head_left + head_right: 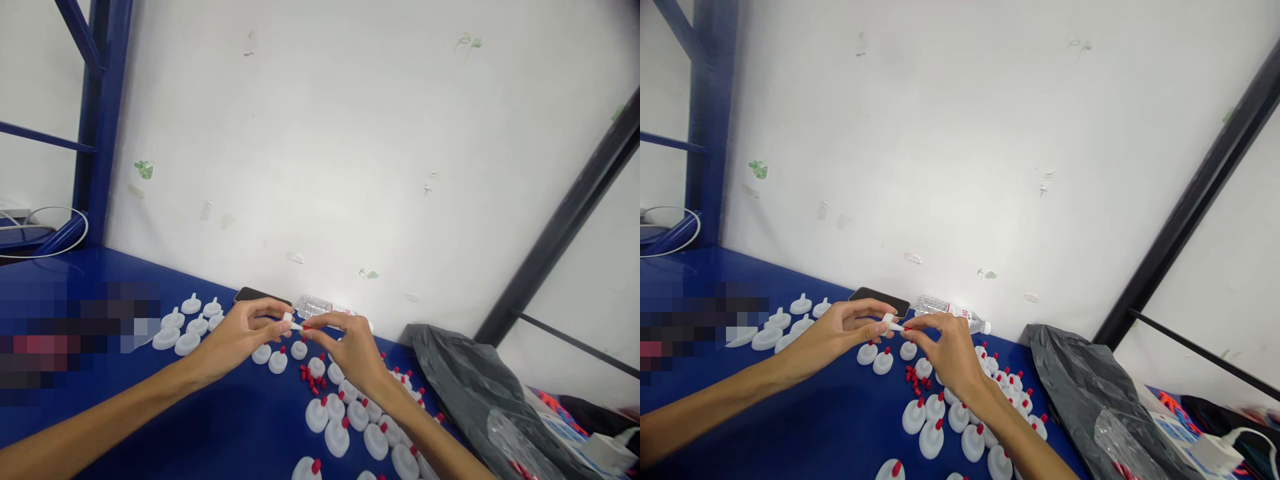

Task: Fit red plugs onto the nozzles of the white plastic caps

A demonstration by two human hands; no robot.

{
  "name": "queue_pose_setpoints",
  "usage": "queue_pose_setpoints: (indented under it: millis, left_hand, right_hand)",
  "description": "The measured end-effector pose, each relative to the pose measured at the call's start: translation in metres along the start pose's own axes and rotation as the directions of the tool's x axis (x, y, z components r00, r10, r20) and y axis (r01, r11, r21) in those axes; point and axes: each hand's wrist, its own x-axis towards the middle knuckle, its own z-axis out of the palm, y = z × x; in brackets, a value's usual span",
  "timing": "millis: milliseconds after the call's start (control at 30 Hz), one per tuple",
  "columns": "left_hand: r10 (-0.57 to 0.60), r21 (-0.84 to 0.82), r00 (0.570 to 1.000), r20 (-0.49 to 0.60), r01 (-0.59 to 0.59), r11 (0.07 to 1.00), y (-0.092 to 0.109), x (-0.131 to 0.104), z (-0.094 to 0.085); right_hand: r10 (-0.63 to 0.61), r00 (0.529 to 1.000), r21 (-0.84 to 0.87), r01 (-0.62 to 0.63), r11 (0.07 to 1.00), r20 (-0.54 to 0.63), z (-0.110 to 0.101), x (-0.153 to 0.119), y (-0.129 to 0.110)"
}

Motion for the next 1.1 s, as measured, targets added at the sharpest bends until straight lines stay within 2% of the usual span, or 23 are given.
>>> queue_pose_setpoints:
  millis: [267,367,533,633,767,867,967,1033,1100]
  left_hand:
    - [-0.031,-0.014,0.999,0.016,0.031,0.999,0.005,-0.003,0.001]
    - [-0.034,-0.018,0.999,0.013,0.034,0.999,0.008,-0.005,0.002]
    - [-0.017,-0.039,1.000,0.010,0.018,0.999,0.010,-0.007,0.004]
    - [-0.007,-0.043,1.000,0.029,0.008,0.999,0.009,-0.008,0.005]
    - [0.004,-0.031,1.000,0.028,-0.003,1.000,0.010,-0.012,0.006]
    - [0.051,0.116,0.998,0.028,-0.054,0.992,0.012,-0.011,0.005]
    - [0.104,0.319,0.994,0.040,-0.111,0.941,0.012,-0.005,-0.002]
    - [0.143,0.459,0.990,0.007,-0.130,0.879,0.010,0.001,-0.012]
    - [0.202,0.630,0.979,-0.031,-0.138,0.764,0.006,0.007,-0.025]
  right_hand:
    - [0.007,1.000,-0.018,-0.007,1.000,0.023,0.002,-0.001,-0.003]
    - [0.018,0.998,-0.022,-0.017,1.000,0.065,0.000,0.000,-0.003]
    - [-0.066,0.980,-0.089,0.084,0.992,0.189,0.003,-0.007,0.002]
    - [-0.110,0.974,-0.132,0.137,0.982,0.196,0.008,-0.012,0.003]
    - [-0.118,0.976,-0.150,0.146,0.978,0.181,0.011,-0.014,-0.002]
    - [-0.106,0.973,-0.167,0.142,0.976,0.205,0.010,-0.012,-0.008]
    - [-0.077,0.970,-0.221,0.130,0.967,0.231,0.004,-0.007,-0.008]
    - [-0.033,0.976,-0.292,0.096,0.952,0.213,-0.004,-0.002,-0.003]
    - [0.030,0.983,-0.377,0.040,0.925,0.179,-0.011,0.002,0.007]
